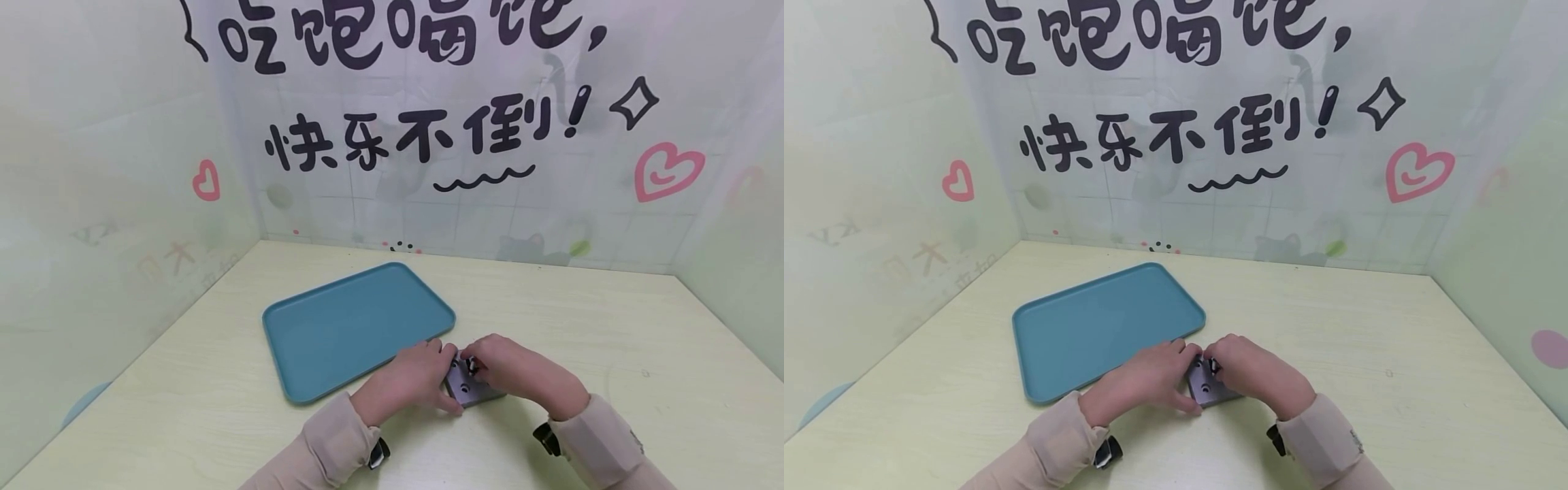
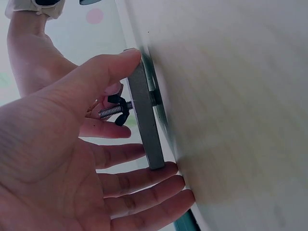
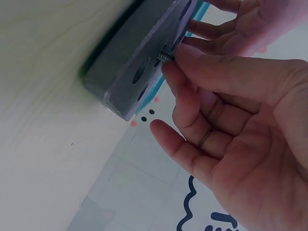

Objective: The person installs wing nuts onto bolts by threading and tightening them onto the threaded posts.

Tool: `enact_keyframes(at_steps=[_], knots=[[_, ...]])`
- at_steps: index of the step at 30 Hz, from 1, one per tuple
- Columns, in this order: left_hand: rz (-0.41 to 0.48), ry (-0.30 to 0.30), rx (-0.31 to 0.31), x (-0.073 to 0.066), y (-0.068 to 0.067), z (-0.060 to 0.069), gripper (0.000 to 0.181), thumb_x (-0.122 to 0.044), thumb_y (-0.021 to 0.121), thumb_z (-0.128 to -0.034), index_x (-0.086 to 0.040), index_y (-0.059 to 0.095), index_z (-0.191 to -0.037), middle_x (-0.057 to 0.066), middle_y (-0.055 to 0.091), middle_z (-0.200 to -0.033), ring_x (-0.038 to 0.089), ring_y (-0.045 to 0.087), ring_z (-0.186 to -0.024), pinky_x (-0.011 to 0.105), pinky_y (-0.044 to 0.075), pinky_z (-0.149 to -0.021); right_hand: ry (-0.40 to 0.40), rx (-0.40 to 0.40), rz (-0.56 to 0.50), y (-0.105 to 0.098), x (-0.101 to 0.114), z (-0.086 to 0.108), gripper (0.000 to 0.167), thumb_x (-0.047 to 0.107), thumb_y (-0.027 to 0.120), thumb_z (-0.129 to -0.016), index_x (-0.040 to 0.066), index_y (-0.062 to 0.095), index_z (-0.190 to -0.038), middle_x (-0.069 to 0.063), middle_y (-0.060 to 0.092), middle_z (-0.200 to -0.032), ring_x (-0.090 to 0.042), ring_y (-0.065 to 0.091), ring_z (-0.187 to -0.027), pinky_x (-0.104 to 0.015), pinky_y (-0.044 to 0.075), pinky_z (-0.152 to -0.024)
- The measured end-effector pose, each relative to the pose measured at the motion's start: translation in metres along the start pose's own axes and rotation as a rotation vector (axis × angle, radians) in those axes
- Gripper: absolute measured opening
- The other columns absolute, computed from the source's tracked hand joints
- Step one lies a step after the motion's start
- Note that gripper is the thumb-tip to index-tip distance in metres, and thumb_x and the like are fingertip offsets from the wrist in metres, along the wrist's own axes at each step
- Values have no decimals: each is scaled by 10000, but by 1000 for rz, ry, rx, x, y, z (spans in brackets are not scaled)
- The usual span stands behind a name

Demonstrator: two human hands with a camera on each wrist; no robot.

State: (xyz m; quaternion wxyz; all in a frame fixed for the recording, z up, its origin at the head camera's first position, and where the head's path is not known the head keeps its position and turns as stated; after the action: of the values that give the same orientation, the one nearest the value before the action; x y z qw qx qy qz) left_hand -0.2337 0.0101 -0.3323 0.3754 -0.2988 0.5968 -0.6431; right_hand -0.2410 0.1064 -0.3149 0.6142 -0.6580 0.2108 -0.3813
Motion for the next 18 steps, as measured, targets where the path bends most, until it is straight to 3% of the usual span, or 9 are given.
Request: enact_keyframes(at_steps=[8,13,18], knots=[[3,0,-10,-1,0,-1,777,-573,736,-687,-135,476,-1274,21,547,-1034,138,499,-867,281,451,-689,-18,5,-15,-2,0,2,252,-150,527,-788,55,650,-869,46,453,-636,-63,348,-598,-205,319,-556],[16,4,-13,-2,-2,-1,778,-553,749,-685,-113,482,-1269,39,551,-1026,155,501,-866,290,453,-693,1,-33,2,-4,-2,3,115,-41,640,-790,74,631,-791,74,465,-633,-51,380,-598,-200,341,-554],[13,4,-9,-2,-3,-1,777,-550,751,-684,-115,484,-1269,33,554,-1032,150,507,-874,286,459,-712,36,-63,13,-4,-6,3,105,84,713,-782,104,621,-735,87,510,-644,-44,419,-601,-206,373,-565]])
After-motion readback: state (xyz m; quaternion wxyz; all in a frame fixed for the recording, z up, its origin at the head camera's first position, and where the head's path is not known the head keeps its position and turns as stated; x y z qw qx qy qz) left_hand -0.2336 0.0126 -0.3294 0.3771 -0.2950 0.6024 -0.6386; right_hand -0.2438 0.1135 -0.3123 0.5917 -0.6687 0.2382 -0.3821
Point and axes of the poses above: each hand's wrist, its own z-axis away from the middle knuckle, its own y-axis out of the palm, x = y × z, the point moved 6 cm from there along -z, towards the middle knuckle
